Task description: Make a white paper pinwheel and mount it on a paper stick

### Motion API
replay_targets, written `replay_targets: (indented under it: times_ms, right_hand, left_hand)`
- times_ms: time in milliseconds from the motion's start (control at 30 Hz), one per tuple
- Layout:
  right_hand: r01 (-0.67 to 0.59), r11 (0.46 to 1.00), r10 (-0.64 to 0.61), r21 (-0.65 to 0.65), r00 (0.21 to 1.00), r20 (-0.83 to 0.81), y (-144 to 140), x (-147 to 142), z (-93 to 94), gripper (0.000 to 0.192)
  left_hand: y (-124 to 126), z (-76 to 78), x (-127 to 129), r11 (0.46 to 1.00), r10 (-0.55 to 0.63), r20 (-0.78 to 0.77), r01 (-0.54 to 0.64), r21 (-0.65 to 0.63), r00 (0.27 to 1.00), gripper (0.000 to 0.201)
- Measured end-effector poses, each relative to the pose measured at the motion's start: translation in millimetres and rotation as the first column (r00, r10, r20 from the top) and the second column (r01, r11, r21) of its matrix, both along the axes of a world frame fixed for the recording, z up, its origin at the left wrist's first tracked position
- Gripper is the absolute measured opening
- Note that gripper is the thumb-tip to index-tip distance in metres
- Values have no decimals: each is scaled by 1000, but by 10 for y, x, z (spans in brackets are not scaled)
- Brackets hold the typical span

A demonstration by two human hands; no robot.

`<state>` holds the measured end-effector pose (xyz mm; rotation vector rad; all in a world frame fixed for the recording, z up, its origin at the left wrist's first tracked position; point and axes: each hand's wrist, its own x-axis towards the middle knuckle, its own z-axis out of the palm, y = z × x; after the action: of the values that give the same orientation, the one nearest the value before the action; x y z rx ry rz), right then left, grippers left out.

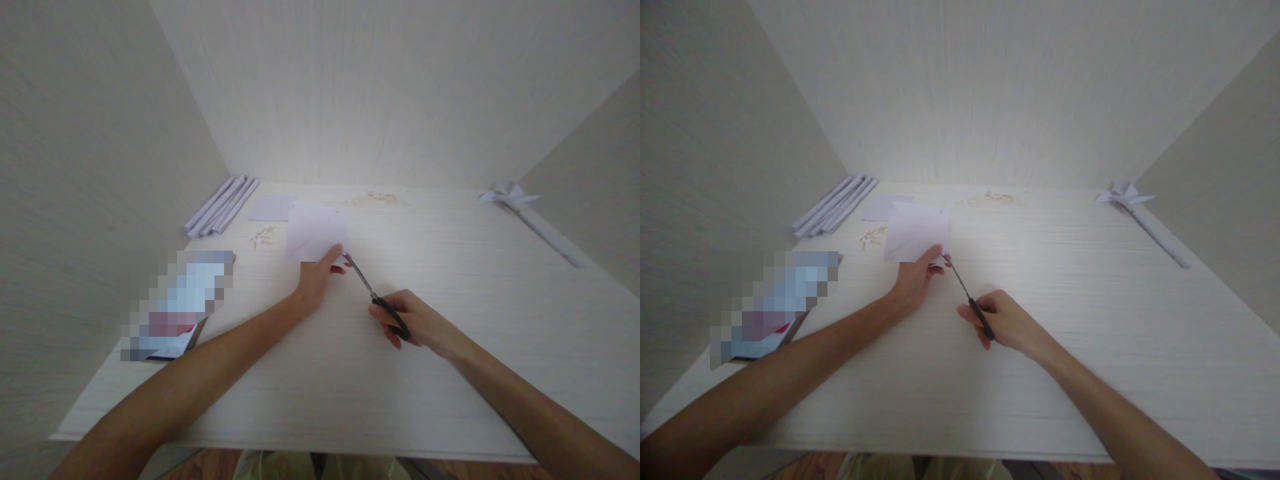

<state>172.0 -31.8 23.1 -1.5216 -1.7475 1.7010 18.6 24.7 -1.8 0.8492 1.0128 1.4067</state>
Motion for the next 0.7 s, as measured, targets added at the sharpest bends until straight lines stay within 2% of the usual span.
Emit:
replay_targets:
  times_ms: [200, 700]
  right_hand:
    - [18, 999, -18, -26, 1000, 4, 3, -10, 13, 47]
    - [2, 1000, -2, 8, 1000, 15, 7, -9, 22, 49]
  left_hand:
    - [-5, 5, 1, 1000, 3, 12, -3, -12, 1000, 17]
    - [-3, 4, -2, 1000, 5, 10, -5, -4, 1000, 17]
